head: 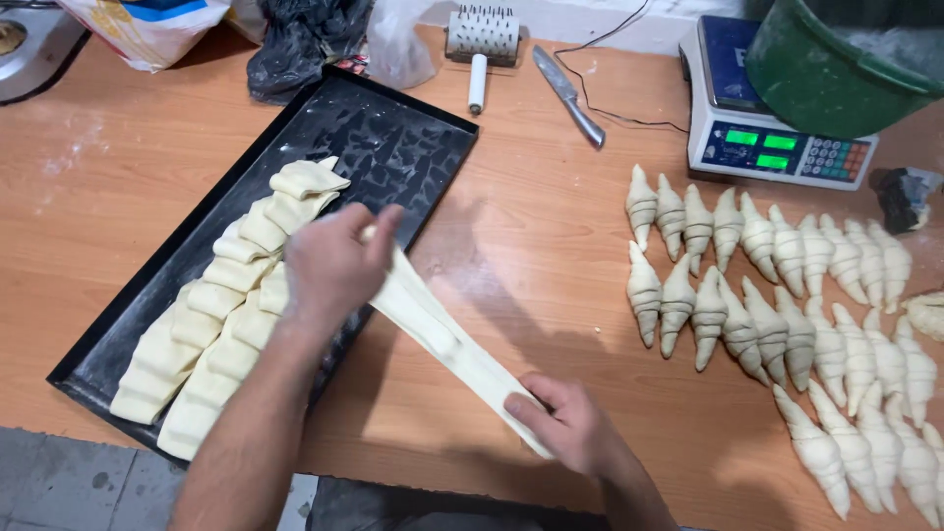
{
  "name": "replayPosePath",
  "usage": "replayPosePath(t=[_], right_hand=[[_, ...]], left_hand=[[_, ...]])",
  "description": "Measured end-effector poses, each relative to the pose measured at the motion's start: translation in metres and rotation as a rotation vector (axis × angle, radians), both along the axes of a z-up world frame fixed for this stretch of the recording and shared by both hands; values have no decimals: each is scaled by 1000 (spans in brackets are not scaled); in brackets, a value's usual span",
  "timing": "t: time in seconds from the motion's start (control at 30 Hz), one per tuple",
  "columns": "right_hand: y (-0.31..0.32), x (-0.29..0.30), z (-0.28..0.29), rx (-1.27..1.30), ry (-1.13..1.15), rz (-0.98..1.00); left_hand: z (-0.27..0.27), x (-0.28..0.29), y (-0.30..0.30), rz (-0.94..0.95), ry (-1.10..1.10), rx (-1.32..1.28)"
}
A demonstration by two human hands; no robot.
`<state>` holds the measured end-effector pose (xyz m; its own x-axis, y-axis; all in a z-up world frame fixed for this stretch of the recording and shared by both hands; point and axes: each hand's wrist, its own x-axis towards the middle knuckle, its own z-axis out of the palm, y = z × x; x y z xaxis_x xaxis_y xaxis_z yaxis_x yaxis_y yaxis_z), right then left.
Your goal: Rolling pieces of dough into croissant shapes on a workbench.
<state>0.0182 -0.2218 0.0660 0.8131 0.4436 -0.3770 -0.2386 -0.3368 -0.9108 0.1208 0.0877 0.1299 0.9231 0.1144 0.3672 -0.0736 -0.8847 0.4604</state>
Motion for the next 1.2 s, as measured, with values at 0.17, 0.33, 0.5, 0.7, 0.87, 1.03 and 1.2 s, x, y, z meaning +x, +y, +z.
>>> replayPosePath(t=[0.17,0.33,0.5,0.7,0.87,1.03,1.2], right_hand=[[-71,-1,-61,33,159,19],[-93,4,-66,-171,45,-248],[-20,-7,18,-455,-1165,-258],[16,-11,88,-314,-1382,-275],[3,-13,146,16,-1216,-215],[-13,7,168,-27,-1134,-230],[-23,50,175,228,-848,-142]], left_hand=[[-22,15,47,124,300,-604],[-9,-11,26,72,580,-1190],[23,-62,-43,-359,716,-1369],[89,-104,-65,-933,349,-891],[138,-114,-72,-701,109,-114],[150,-85,-81,-849,-101,-191],[161,-49,-86,-784,217,-456]])
